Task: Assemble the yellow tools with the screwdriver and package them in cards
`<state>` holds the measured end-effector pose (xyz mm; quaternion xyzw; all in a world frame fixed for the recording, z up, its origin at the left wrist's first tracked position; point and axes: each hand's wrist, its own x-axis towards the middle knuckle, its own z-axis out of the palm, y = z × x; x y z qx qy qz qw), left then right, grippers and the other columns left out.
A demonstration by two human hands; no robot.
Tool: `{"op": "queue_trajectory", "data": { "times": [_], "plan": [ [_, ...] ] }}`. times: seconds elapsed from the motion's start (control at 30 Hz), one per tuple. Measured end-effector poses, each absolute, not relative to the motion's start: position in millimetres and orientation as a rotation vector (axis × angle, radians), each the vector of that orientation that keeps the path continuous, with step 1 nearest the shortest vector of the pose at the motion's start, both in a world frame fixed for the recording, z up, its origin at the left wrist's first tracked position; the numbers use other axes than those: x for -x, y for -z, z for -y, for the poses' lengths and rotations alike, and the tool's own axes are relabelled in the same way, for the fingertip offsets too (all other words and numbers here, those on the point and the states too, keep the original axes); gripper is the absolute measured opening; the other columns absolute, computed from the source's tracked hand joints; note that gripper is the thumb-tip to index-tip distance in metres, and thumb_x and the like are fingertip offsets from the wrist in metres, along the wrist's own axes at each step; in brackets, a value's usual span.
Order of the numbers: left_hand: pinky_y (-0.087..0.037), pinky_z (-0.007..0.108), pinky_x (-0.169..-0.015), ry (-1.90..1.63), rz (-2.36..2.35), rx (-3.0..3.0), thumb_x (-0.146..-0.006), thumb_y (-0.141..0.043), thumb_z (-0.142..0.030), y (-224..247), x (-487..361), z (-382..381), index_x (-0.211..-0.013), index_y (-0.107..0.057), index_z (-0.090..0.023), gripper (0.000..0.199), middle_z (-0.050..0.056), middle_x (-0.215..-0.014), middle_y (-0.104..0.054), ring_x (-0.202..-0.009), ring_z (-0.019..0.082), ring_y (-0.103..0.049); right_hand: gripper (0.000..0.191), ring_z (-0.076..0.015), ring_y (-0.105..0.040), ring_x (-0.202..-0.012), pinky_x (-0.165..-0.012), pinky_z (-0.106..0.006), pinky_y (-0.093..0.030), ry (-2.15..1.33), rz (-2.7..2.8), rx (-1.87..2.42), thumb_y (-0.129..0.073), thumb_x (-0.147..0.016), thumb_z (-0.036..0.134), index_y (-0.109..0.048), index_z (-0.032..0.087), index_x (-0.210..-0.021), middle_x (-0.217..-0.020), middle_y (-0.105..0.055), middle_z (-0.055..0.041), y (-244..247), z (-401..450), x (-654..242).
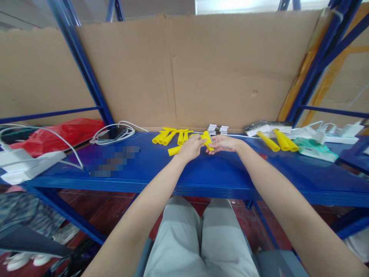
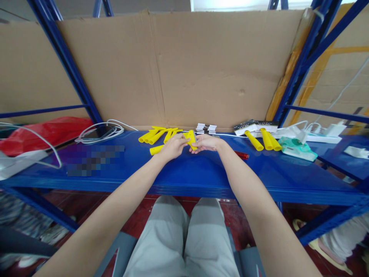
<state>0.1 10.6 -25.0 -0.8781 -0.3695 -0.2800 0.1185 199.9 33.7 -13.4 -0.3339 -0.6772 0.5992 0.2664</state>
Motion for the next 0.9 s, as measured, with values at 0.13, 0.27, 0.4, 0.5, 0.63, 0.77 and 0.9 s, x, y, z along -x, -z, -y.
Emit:
{"op": "queue_trajectory", "data": {
  "times": [0.13, 0.27, 0.4, 0.5, 0.63, 0.77, 0.9],
  "plan": [
    [-0.046, 0.036, -0.091, 0.816, 1.08, 2.586, -0.089, -0.05, -0.013, 25.0, 0.4, -11.3, -0.102, -0.069, -0.015, 0.023, 0.011, -0.105, -0.064, -0.105, 0.022, -0.058, 0.029, -0.0123, -0.068, -0.072, -0.073, -0.025, -0.057, -1.617, 1.853, 0.929, -0.074, -0.075, 0.017, -0.061, 0.013, -0.1, -0.083, -0.073, -0.0069, 14.8, -34.2, -198.7],
    [-0.047, 0.037, -0.09, 0.762, 1.149, 2.606, -0.09, -0.049, -0.015, 24.5, 1.2, -9.3, -0.104, -0.068, -0.015, 0.024, 0.012, -0.109, -0.063, -0.105, 0.023, -0.058, 0.03, -0.0121, -0.068, -0.073, -0.074, -0.025, -0.056, -1.599, 1.855, 0.924, -0.076, -0.073, 0.018, -0.062, 0.015, -0.099, -0.083, -0.073, -0.0056, 16.2, -33.0, -197.6],
    [-0.048, 0.038, -0.088, 0.702, 1.219, 2.647, -0.09, -0.046, -0.015, 25.8, 2.0, -7.1, -0.12, -0.062, -0.02, 0.034, 0.012, -0.116, -0.063, -0.103, 0.023, -0.059, 0.024, -0.0117, -0.067, -0.071, -0.072, -0.024, -0.056, -1.59, 1.859, 0.946, -0.077, -0.071, 0.018, -0.063, 0.015, -0.091, -0.076, -0.071, -0.0035, 17.1, -29.9, -195.0],
    [-0.047, 0.038, -0.092, 0.67, 1.215, 2.697, -0.091, -0.045, -0.015, 27.1, 2.5, -7.9, -0.127, -0.06, -0.022, 0.04, 0.011, -0.117, -0.063, -0.106, 0.023, -0.058, 0.026, -0.012, -0.067, -0.071, -0.071, -0.024, -0.056, -1.607, 1.864, 0.966, -0.078, -0.07, 0.019, -0.062, 0.014, -0.09, -0.076, -0.07, -0.0038, 18.9, -29.0, -192.8],
    [-0.046, 0.037, -0.093, 0.661, 1.21, 2.748, -0.091, -0.048, -0.017, 26.9, 2.9, -11.2, -0.124, -0.064, -0.021, 0.037, 0.011, -0.111, -0.064, -0.104, 0.023, -0.058, 0.03, -0.0122, -0.068, -0.069, -0.069, -0.024, -0.056, -1.653, 1.84, 0.978, -0.079, -0.069, 0.019, -0.062, 0.014, -0.093, -0.077, -0.071, -0.0031, 19.9, -28.7, -191.2],
    [-0.046, 0.035, -0.091, 0.704, 1.192, 2.798, -0.089, -0.051, -0.016, 25.1, 3.0, -13.6, -0.118, -0.068, -0.022, 0.033, 0.009, -0.104, -0.066, -0.099, 0.021, -0.059, 0.02, -0.0133, -0.069, -0.073, -0.071, -0.025, -0.057, -1.718, 1.771, 0.991, -0.074, -0.075, 0.014, -0.062, 0.014, -0.09, -0.079, -0.072, -0.0045, 15.2, -27.6, -194.6],
    [-0.047, 0.035, -0.09, 0.653, 1.166, 2.828, -0.09, -0.051, -0.018, 23.4, 3.0, -12.7, -0.119, -0.067, -0.024, 0.034, 0.007, -0.102, -0.066, -0.096, 0.021, -0.059, 0.003, -0.0107, -0.065, -0.061, -0.063, -0.022, -0.055, -1.613, 1.603, 1.077, -0.062, -0.085, 0.012, -0.06, 0.014, -0.084, -0.07, -0.07, -0.0035, 11.1, -27.7, -196.1]
  ]
}}
